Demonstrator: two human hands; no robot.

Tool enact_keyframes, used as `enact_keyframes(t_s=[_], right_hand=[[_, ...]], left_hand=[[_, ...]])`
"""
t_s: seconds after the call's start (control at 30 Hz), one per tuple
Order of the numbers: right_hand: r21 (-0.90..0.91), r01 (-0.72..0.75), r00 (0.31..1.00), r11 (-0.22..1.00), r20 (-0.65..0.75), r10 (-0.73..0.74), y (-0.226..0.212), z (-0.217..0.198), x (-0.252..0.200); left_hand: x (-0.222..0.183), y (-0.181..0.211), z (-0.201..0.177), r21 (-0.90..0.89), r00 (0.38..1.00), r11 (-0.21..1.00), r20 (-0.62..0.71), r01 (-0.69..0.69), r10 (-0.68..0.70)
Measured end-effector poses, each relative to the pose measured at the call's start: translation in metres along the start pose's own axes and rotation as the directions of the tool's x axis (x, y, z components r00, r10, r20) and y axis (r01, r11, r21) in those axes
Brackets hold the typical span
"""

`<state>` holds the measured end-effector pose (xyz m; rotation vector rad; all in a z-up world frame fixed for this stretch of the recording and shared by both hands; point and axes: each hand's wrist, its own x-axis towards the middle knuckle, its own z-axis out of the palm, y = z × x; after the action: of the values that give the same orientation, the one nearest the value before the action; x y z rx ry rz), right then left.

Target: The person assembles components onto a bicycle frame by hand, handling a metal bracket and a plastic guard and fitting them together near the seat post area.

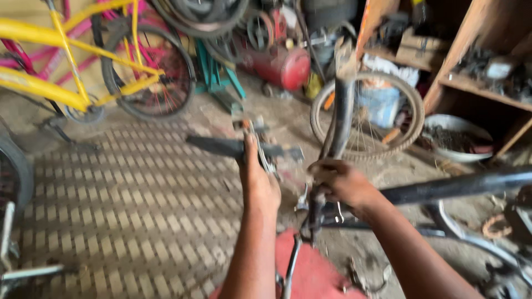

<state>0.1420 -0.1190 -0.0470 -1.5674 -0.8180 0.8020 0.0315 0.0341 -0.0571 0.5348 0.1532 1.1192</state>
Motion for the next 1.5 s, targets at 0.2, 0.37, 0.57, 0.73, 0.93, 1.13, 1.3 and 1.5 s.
enact_keyframes(t_s=[0.2,0.37,0.57,0.73,0.93,1.13,1.3,1.5], right_hand=[[-0.741,0.111,0.835,0.662,0.431,0.341,0.195,0.015,0.028],[-0.858,0.012,0.939,0.514,0.186,0.288,0.425,0.019,0.035],[-0.813,-0.205,0.956,0.545,-0.046,0.291,0.519,0.032,0.004],[-0.712,-0.18,0.98,0.678,-0.068,0.188,0.514,0.041,0.004],[-0.682,-0.253,0.964,0.686,-0.121,0.236,0.52,0.026,0.005],[-0.594,-0.226,0.969,0.772,-0.215,0.118,0.476,0.023,0.007],[-0.203,-0.424,0.9,0.883,-0.206,0.385,0.358,0.014,-0.007],[-0.27,-0.302,0.952,0.914,-0.127,0.277,0.271,0.015,-0.02]], left_hand=[[0.007,0.005,-0.027,0.072,0.998,0.995,0.01,-0.062,0.062],[0.012,0.006,-0.033,0.089,0.996,0.994,0.06,-0.069,0.064],[0.021,-0.027,-0.052,0.182,0.991,0.981,0.129,-0.061,0.038],[0.031,-0.034,-0.061,0.207,0.991,0.978,0.131,-0.033,0.006],[0.034,-0.042,-0.064,0.255,0.998,0.965,0.021,0.054,-0.062],[0.021,-0.015,-0.045,0.114,0.993,0.986,0.001,0.121,-0.121],[0.0,0.022,-0.03,0.136,0.995,0.986,0.008,0.099,-0.101],[-0.022,0.048,-0.006,0.113,0.999,0.993,0.001,0.033,-0.034]])
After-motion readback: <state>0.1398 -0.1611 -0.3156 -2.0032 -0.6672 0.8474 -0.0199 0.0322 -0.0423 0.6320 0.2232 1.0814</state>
